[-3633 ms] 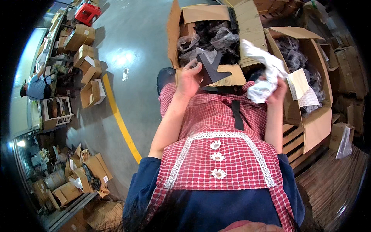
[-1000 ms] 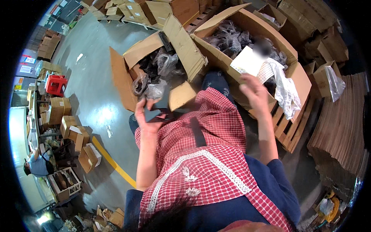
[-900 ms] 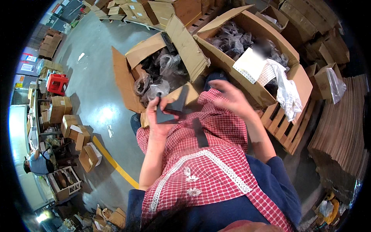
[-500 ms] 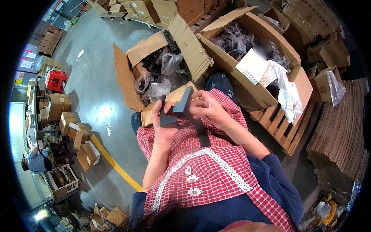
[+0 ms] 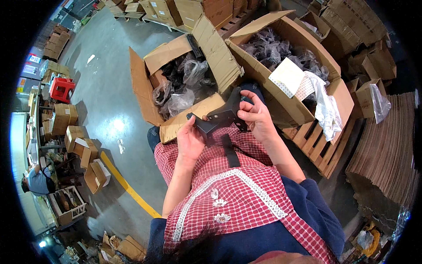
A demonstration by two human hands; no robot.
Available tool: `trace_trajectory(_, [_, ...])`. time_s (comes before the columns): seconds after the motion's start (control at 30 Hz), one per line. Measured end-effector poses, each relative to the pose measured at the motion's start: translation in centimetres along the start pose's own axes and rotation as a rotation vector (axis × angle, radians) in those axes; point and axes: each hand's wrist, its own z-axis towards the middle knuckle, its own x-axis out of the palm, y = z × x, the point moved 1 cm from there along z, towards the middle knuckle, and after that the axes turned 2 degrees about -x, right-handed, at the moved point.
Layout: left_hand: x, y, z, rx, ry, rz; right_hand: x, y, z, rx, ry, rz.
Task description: The person removes black plastic components from cardboard boxes, wipes them with a white cloth, and places them into plastic bags or adjacent boxes.
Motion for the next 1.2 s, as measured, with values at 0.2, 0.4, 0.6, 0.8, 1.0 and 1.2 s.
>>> trace_trajectory(0.2, [-2.2, -0.5, 0.6, -0.181, 0.192, -0.182, 0.0, 0.8, 0.1, -0.071, 0.023, -0.105])
trace_trajectory(0.4, [0.1, -0.1, -0.5, -0.203, 0.384, -0.254, -0.1, -0.9, -0.6, -0.172, 0.105, -0.222])
trace_trajectory(0.6, [1.8, 0.6, -1.1, -0.108, 0.493, -0.13, 3.6, -1.0, -3.1, -0.614, 0.251, -0.866])
trace_trajectory(0.8, [2.0, 1.0, -1.3, -0.07, 0.546, -0.006, 5.3, -2.7, -2.7, -0.883, 0.574, -1.243])
trace_trajectory(1.0, [1.3, 1.3, -1.1, -0.072, 0.595, 0.013, 6.0, -3.2, -2.9, -0.914, 0.585, -1.312])
trace_trajectory(1.2, [2.0, 1.2, -2.2, -0.146, 0.54, 0.224, 6.4, -3.2, -3.1, -1.048, 0.547, -1.397])
